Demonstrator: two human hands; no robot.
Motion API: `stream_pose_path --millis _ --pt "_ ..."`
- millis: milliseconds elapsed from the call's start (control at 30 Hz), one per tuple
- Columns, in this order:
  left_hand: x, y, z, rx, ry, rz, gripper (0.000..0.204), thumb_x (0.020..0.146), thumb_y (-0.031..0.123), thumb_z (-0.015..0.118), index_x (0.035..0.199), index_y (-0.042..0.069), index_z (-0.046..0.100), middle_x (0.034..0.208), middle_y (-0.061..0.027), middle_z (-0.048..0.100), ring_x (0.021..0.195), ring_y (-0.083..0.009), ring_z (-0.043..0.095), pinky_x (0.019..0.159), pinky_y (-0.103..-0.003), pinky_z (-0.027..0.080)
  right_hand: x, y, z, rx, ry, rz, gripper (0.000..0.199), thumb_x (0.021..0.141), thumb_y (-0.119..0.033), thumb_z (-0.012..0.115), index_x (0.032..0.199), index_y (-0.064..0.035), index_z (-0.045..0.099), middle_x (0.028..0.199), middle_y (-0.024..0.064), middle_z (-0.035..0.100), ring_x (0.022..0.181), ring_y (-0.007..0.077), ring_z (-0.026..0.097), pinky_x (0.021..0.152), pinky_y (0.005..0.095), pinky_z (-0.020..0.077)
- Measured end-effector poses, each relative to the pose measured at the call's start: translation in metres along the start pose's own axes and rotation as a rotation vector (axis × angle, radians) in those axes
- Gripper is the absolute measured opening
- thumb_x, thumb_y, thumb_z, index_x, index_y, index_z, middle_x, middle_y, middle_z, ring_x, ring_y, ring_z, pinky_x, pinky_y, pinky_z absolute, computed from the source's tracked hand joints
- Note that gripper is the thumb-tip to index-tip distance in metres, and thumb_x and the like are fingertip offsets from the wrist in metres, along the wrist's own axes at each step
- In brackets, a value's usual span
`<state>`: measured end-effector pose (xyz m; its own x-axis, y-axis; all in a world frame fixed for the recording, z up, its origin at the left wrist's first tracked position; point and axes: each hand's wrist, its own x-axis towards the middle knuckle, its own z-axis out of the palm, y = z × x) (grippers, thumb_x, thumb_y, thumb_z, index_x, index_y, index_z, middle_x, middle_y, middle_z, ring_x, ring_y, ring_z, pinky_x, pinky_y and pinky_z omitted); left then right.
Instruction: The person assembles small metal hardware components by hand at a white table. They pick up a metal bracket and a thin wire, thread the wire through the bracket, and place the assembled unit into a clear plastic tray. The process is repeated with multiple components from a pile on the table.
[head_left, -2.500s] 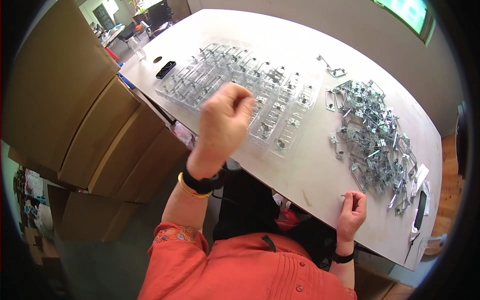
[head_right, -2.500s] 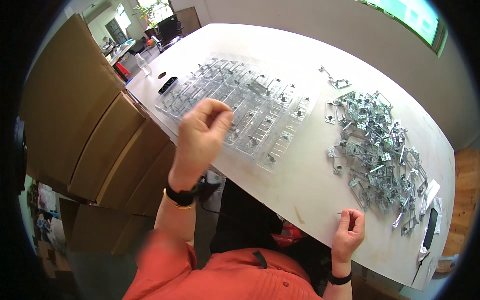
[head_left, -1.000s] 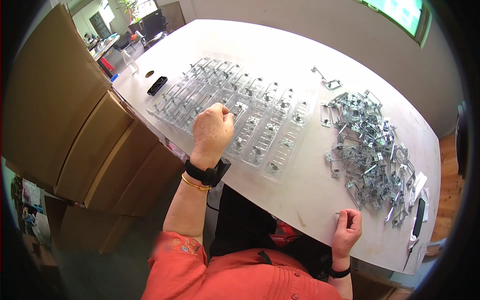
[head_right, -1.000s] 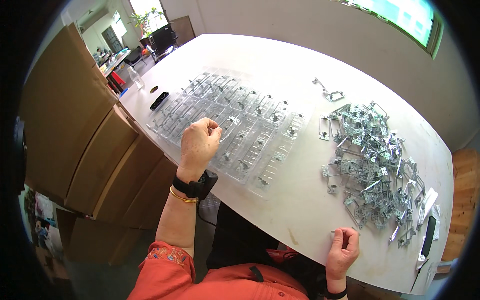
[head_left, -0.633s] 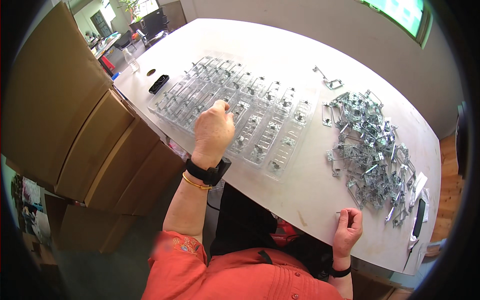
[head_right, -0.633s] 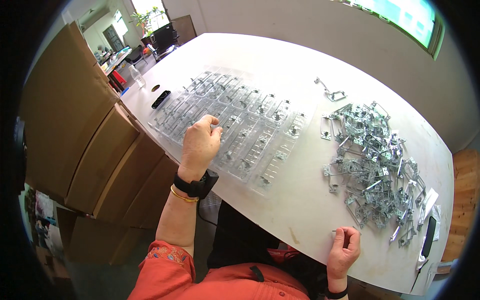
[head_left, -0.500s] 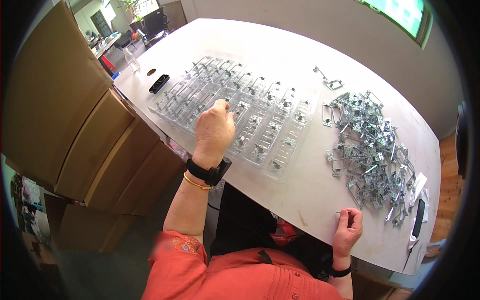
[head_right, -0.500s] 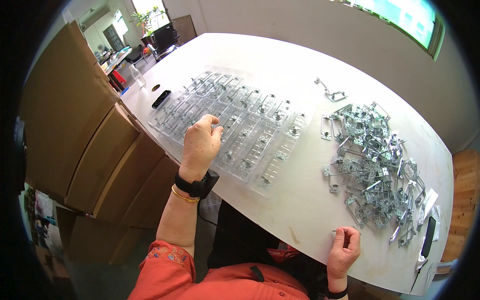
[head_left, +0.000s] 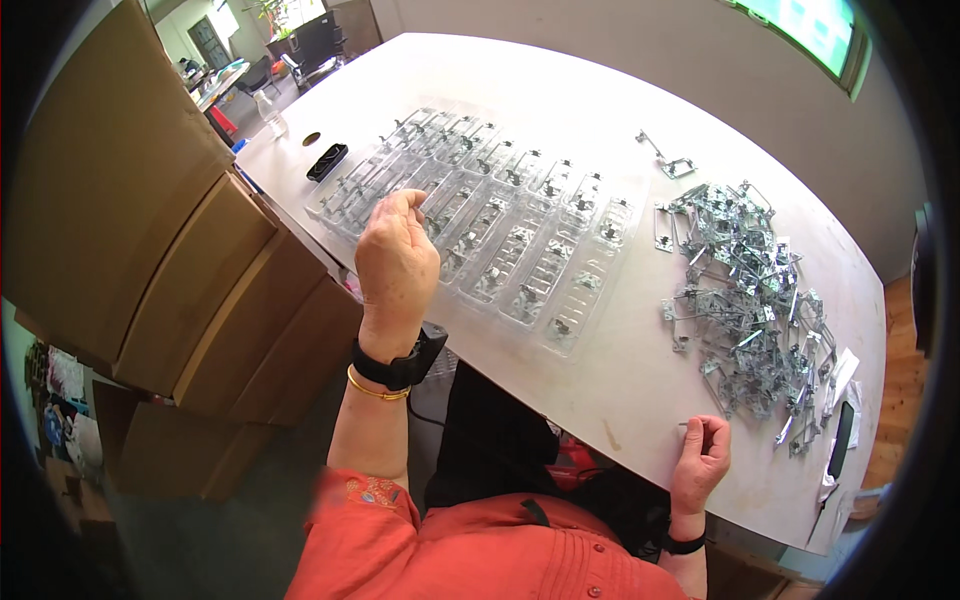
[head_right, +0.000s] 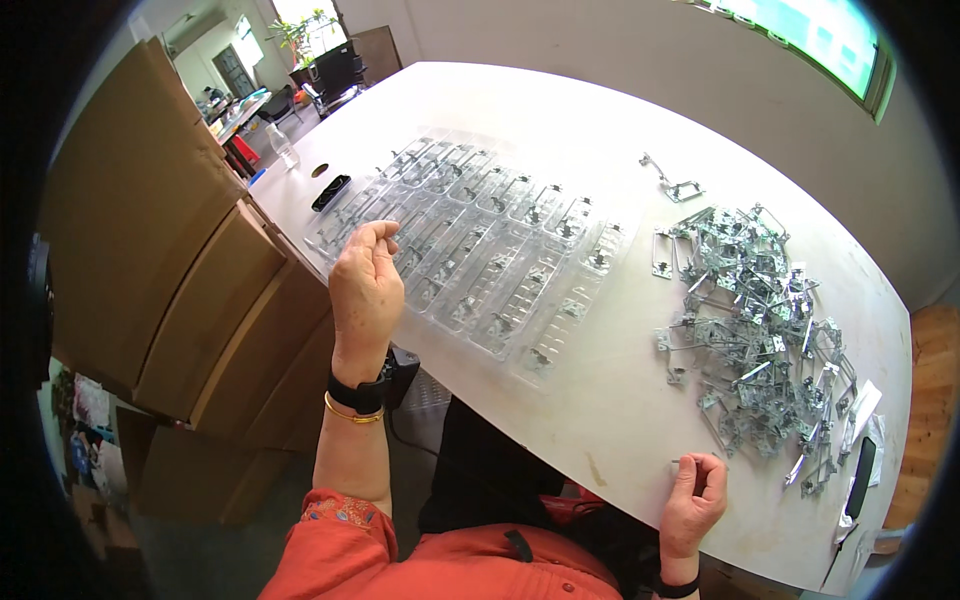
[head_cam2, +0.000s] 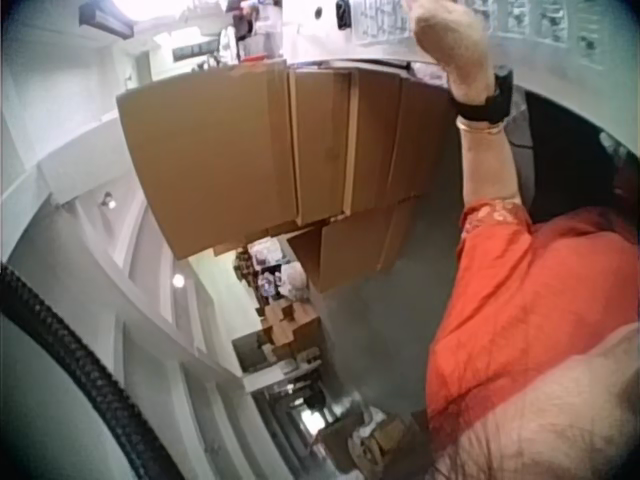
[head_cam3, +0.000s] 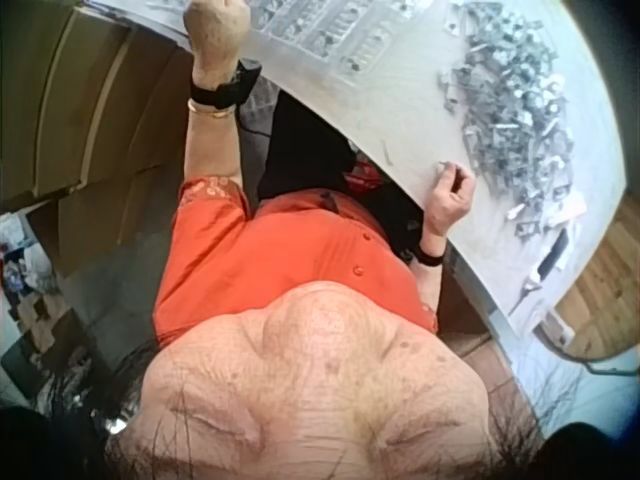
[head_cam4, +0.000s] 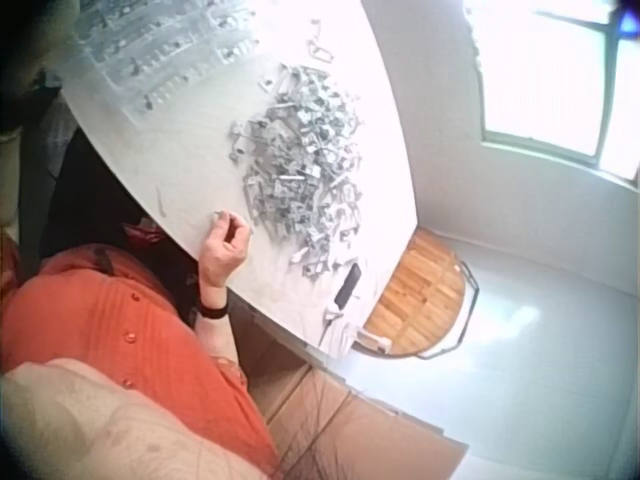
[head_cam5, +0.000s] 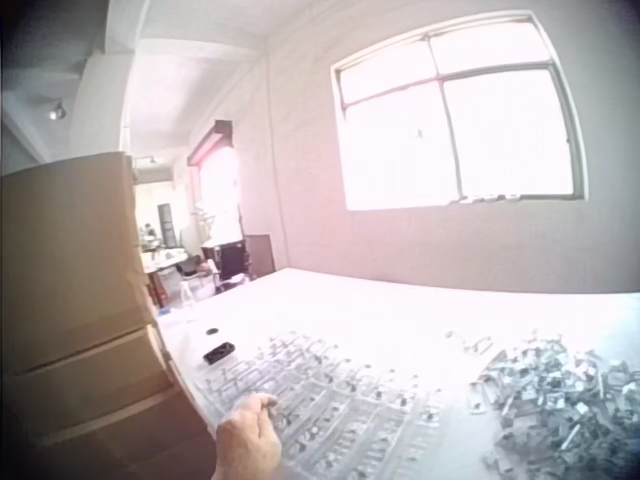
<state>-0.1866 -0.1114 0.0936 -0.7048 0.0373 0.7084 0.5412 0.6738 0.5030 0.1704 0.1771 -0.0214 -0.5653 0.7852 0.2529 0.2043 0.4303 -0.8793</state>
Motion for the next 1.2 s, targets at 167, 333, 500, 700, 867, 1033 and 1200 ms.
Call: stream_pose_path --millis 167,333,500,700,867,1033,1200 --pt "-0.015 0.003 0.001 -0.054 -0.179 0.032 0.021 0.107 -0.001 0.059 0.116 -0.002 0.078 0.103 -0.0215 0.080 0.096 -0.0356 0.080 0.088 -0.041 0.063 0.001 -0.003 0.000 -0.012 -0.015 -0.002 0.010 0.112 -0.010 0.073 0.108 -0.0034 0.068 0.093 -0.0030 0.064 0.082 0.0066 0.055 0.076 0.0237 0.0478" --pt "-0.018 0.006 0.007 0.047 -0.363 0.005 0.025 0.102 0.000 0.060 0.116 -0.001 0.081 0.113 -0.0241 0.081 0.105 -0.0410 0.079 0.093 -0.047 0.062 0.002 -0.001 -0.002 -0.026 -0.023 -0.008 0.010 0.112 -0.010 0.073 0.108 -0.0033 0.068 0.093 -0.0027 0.064 0.082 0.0068 0.056 0.076 0.0240 0.0482" --pt "-0.012 0.014 0.006 0.139 -0.492 0.008 0.027 0.099 0.003 0.060 0.114 0.000 0.082 0.112 -0.0237 0.081 0.105 -0.0429 0.078 0.094 -0.050 0.061 0.002 -0.001 -0.001 -0.017 -0.009 -0.011 0.010 0.112 -0.010 0.073 0.108 -0.0032 0.068 0.094 -0.0023 0.064 0.083 0.0072 0.057 0.076 0.0241 0.0489" --pt "-0.012 0.012 0.010 0.155 -0.506 0.005 0.027 0.099 0.004 0.059 0.112 0.000 0.082 0.111 -0.0228 0.082 0.105 -0.0424 0.078 0.094 -0.050 0.061 0.002 -0.001 -0.002 -0.005 -0.027 -0.001 0.010 0.113 -0.011 0.073 0.109 -0.0032 0.068 0.095 -0.0023 0.065 0.083 0.0071 0.058 0.077 0.0242 0.0495" --pt "-0.013 0.006 0.010 0.099 -0.473 0.029 0.027 0.099 0.004 0.060 0.113 0.001 0.083 0.112 -0.0233 0.082 0.104 -0.0421 0.078 0.094 -0.050 0.061 0.001 0.001 -0.002 0.012 -0.023 0.003 0.010 0.113 -0.011 0.073 0.109 -0.0032 0.068 0.096 -0.0023 0.065 0.084 0.0069 0.057 0.078 0.0240 0.0495" --pt "-0.012 0.007 0.009 0.106 -0.481 0.018 0.029 0.098 0.004 0.060 0.115 0.002 0.084 0.111 -0.0237 0.082 0.103 -0.0424 0.079 0.094 -0.049 0.062 0.001 -0.002 -0.001 0.018 -0.023 0.001 0.010 0.113 -0.011 0.073 0.109 -0.0032 0.067 0.096 -0.0023 0.064 0.084 0.0067 0.057 0.078 0.0239 0.0495" --pt "-0.012 0.007 0.009 0.119 -0.476 0.017 0.030 0.098 0.005 0.060 0.115 0.003 0.085 0.106 -0.0241 0.082 0.100 -0.0430 0.079 0.093 -0.049 0.062 0.001 0.000 -0.001 0.012 -0.020 0.004 0.010 0.113 -0.011 0.073 0.109 -0.0033 0.067 0.095 -0.0024 0.064 0.084 0.0067 0.057 0.078 0.0239 0.0492"
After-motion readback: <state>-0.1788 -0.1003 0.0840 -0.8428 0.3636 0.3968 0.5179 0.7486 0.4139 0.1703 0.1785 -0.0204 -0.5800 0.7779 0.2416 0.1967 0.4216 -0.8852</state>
